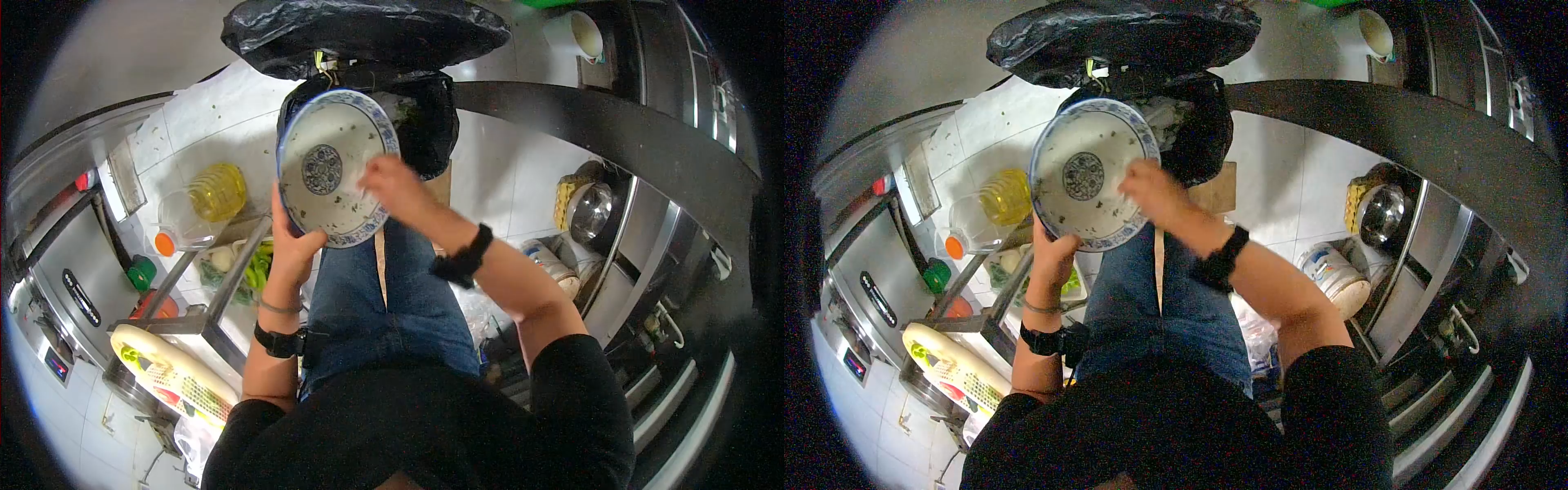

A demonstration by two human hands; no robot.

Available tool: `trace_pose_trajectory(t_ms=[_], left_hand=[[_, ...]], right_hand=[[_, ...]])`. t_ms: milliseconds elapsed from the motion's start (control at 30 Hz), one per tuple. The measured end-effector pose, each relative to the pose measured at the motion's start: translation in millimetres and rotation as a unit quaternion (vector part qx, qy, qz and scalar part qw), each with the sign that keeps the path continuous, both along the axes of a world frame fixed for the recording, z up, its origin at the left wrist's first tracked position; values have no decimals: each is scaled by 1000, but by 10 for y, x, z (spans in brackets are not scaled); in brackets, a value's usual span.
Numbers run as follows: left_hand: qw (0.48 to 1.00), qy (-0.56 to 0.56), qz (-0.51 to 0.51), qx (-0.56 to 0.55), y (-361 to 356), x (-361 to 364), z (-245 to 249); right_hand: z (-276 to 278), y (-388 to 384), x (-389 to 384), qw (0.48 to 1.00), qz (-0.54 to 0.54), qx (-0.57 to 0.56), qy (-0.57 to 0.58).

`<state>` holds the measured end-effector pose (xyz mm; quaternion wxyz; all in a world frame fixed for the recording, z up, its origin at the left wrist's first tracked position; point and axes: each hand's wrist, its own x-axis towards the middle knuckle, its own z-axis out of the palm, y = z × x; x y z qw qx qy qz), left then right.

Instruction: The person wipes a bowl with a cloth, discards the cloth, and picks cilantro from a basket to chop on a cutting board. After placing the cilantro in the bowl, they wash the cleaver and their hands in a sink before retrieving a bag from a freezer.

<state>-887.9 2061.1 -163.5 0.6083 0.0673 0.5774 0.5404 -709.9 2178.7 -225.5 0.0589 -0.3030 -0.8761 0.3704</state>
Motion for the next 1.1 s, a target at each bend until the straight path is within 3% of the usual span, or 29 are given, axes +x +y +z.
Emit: trace_pose_trajectory(t_ms=[133,200,267,333,367,400,467,500,567,600,667,700,767,800,867,900,967,1000,1067,1100], left_hand=[[994,60,-53,76,131,52,50],[994,58,-58,70,203,23,64],[995,55,-65,60,228,4,53],[997,38,-46,51,234,-24,27],[997,22,-35,61,183,-25,-59],[997,20,-36,63,158,-5,-86],[996,-81,-15,23,72,53,-103],[996,-82,-16,23,41,94,-136],[996,-60,-71,13,-7,153,-197],[996,-59,-67,11,7,138,-212],[995,25,-95,17,89,84,-240],[997,-18,-73,-27,151,13,-121],[997,-36,-64,-1,162,-115,-91],[997,-54,-54,23,146,-137,-84],[998,-17,-54,22,88,-64,-91],[997,-22,-61,28,62,-16,-66],[996,15,-83,35,-3,36,-185],[996,15,-80,33,-28,8,-185],[992,-107,-27,-55,-69,-122,-188],[990,-136,-24,-18,-96,-235,-163]], right_hand=[[6,185,-155,991,-122,-18,48],[45,-47,-291,952,-249,-134,114],[246,-248,-300,952,-223,-130,165],[387,-231,-152,969,-119,-202,73],[208,-143,-23,988,-87,-120,48],[138,28,-18,988,-88,-118,48],[73,277,-20,990,-120,74,-19],[148,316,-100,990,-120,74,-21],[308,367,-444,962,-216,34,164],[338,244,-565,962,-213,32,165],[473,-81,-709,935,-246,-144,210],[436,-99,-620,935,-245,-141,211],[294,-135,-270,985,-6,-131,113],[237,-15,-208,985,-3,-131,112],[71,286,-189,990,-95,70,-82],[153,303,-299,990,-94,71,-83],[404,388,-722,967,-183,70,166],[476,246,-810,967,-180,69,165],[656,-94,-905,946,-129,-152,254],[606,-64,-833,947,-127,-150,255]])
